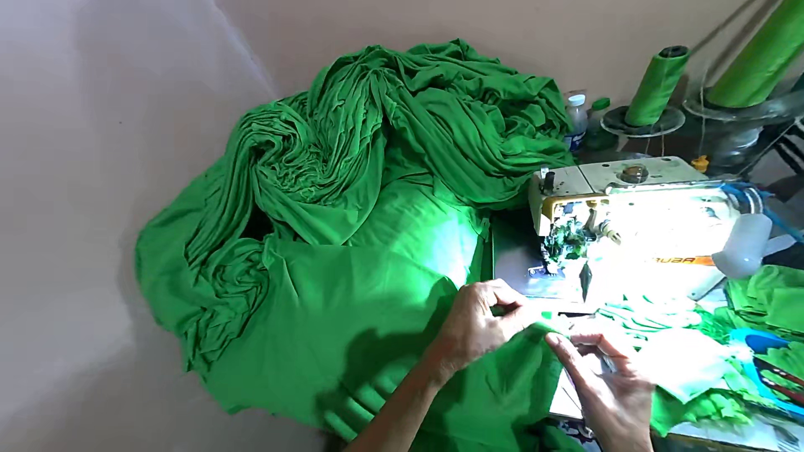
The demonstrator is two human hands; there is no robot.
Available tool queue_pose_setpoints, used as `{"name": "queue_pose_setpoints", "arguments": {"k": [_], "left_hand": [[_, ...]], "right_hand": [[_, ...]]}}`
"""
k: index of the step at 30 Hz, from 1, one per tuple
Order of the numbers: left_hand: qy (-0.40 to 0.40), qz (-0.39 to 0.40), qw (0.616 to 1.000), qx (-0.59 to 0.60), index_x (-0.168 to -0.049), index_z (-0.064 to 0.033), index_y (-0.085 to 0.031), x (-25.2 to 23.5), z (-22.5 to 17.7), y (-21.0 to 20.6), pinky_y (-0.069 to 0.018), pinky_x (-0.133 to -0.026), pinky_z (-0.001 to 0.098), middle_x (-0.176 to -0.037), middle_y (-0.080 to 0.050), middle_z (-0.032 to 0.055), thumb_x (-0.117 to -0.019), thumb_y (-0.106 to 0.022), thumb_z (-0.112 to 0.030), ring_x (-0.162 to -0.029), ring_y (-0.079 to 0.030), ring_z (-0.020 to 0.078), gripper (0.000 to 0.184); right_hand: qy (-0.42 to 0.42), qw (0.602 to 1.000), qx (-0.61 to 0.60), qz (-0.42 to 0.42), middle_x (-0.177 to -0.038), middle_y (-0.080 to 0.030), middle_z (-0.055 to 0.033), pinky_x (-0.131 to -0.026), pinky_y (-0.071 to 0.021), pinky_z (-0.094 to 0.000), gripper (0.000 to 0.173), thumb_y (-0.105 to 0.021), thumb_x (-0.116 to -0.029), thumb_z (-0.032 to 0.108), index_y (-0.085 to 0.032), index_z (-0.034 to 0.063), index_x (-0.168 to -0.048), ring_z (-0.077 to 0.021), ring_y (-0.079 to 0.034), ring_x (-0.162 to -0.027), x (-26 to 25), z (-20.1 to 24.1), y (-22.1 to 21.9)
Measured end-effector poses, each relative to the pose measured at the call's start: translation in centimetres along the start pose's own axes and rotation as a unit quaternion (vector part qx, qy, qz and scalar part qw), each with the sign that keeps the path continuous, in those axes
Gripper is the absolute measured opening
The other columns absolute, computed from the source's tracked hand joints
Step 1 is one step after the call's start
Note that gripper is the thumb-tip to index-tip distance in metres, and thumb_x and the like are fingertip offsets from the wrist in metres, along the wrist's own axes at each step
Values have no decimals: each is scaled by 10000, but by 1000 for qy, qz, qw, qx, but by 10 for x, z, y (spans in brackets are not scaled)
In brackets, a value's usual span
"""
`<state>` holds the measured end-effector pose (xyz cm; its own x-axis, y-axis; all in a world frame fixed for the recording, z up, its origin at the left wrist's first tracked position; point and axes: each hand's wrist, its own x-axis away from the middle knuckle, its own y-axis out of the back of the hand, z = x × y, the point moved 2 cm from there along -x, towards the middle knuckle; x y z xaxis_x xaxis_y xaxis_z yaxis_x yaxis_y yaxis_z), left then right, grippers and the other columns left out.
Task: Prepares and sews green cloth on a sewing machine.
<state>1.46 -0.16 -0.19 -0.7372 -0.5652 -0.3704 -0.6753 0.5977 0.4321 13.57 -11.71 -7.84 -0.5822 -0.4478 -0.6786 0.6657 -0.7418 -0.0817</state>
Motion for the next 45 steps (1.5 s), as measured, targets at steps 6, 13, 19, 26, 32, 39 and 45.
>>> {"name": "queue_pose_setpoints", "arguments": {"k": [6, 13, 19, 26, 32, 39, 45], "left_hand": [[105, 17, 989, -99, -1052, 35, -648, -9, 3, 7, -481, -767, 283, -856, -621, 73, -1083, -415, -130, -802, -577, 91, 287], [111, 134, 982, -72, -1284, 58, -497, -7, -3, 6, -536, -894, 329, -1126, -645, 186, -861, -729, -37, -1017, -647, 173, 492], [7, 11, 999, -31, -1007, 18, -668, -6, 5, 2, -527, -836, 174, -934, -675, 37, -941, -639, -26, -881, -634, 7, 84], [-44, 2, 996, -80, -953, -2, -734, 1, -10, 0, -489, -785, 127, -856, -707, 5, -989, -623, -137, -823, -619, -58, 179], [-27, 65, 994, -88, -998, 10, -756, 7, -7, 1, -488, -815, 147, -917, -700, 54, -985, -617, -134, -875, -621, 0, 200], [31, 34, 999, -2, -963, 6, -710, 15, 0, -1, -502, -739, 108, -848, -687, -30, -964, -656, -101, -774, -606, -74, 120], [31, 12, 999, 18, -943, 2, -696, 18, 4, 0, -481, -678, 94, -791, -656, -65, -972, -642, -94, -712, -576, -91, 114]], "right_hand": [[105, 985, 77, 109, -946, -675, -36, -892, -498, -113, 113, -646, -983, 178, -646, 77, -933, -12, -638, -979, 23, 33, 0], [120, 989, 9, 86, -943, -602, -18, -872, -464, -88, 133, -587, -997, 115, -709, 109, -1047, 9, -581, -948, 14, 28, -3], [128, 988, 10, 84, -898, -602, -5, -841, -467, -87, 101, -701, -955, 204, -674, 107, -946, -3, -589, -904, 22, 37, -6], [166, 980, 20, 105, -1012, -590, -39, -922, -449, -82, 70, -545, -1015, 90, -609, 81, -989, -5, -586, -1003, 18, 49, -15], [159, 981, -17, 109, -940, -589, -44, -844, -471, -82, 46, -626, -984, 88, -666, 66, -989, -18, -588, -906, 19, 50, -17], [54, 996, -42, 51, -853, -621, 71, -741, -490, -91, 188, -700, -969, 304, -618, 149, -901, 56, -593, -838, 12, 16, -13], [10, 995, -81, 52, -961, -731, 57, -778, -560, -118, 103, -664, -966, 110, -722, 83, -1047, 54, -664, -860, 18, 15, -11]]}}
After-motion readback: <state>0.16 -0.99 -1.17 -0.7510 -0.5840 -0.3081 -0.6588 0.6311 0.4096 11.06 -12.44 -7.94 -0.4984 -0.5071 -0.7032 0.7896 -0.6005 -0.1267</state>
